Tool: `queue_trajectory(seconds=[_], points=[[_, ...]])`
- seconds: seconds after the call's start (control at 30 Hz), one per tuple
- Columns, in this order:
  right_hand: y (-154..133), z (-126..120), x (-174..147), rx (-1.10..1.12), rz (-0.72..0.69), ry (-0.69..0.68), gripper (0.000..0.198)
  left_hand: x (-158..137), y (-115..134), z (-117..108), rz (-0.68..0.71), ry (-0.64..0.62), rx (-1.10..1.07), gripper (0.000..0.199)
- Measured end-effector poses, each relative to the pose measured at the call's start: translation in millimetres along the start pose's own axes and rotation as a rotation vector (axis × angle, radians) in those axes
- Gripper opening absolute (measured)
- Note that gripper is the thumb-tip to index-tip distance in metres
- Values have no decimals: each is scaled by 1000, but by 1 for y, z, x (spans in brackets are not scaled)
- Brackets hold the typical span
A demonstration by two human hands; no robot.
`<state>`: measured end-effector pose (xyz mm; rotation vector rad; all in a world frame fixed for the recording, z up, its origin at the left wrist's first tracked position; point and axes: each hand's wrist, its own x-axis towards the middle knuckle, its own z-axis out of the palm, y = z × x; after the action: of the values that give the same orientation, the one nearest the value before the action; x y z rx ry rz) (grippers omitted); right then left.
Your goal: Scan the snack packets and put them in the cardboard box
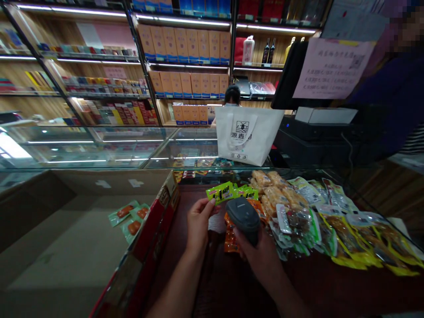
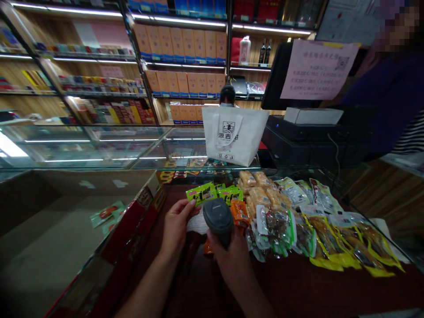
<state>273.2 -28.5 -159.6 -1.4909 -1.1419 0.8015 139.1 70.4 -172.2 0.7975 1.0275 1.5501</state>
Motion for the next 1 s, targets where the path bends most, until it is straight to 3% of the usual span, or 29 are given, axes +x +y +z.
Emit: queue_trajectory(seconds=[0.3,0.5,0.67,1.0], points=[[10,-14,-3,196,66,6,45,14,-13,-7,-42,57,-73,36],[17,-39,-11,347,162,74,50,26,-22,-12,-199,108,-95,13],[25,-54,-26,250,120,49,48,27,-29,-6,-287,73,-2,8],[48,-71,-53,189,204,-54,56,36,-30,11,-292,-7,223,10]])
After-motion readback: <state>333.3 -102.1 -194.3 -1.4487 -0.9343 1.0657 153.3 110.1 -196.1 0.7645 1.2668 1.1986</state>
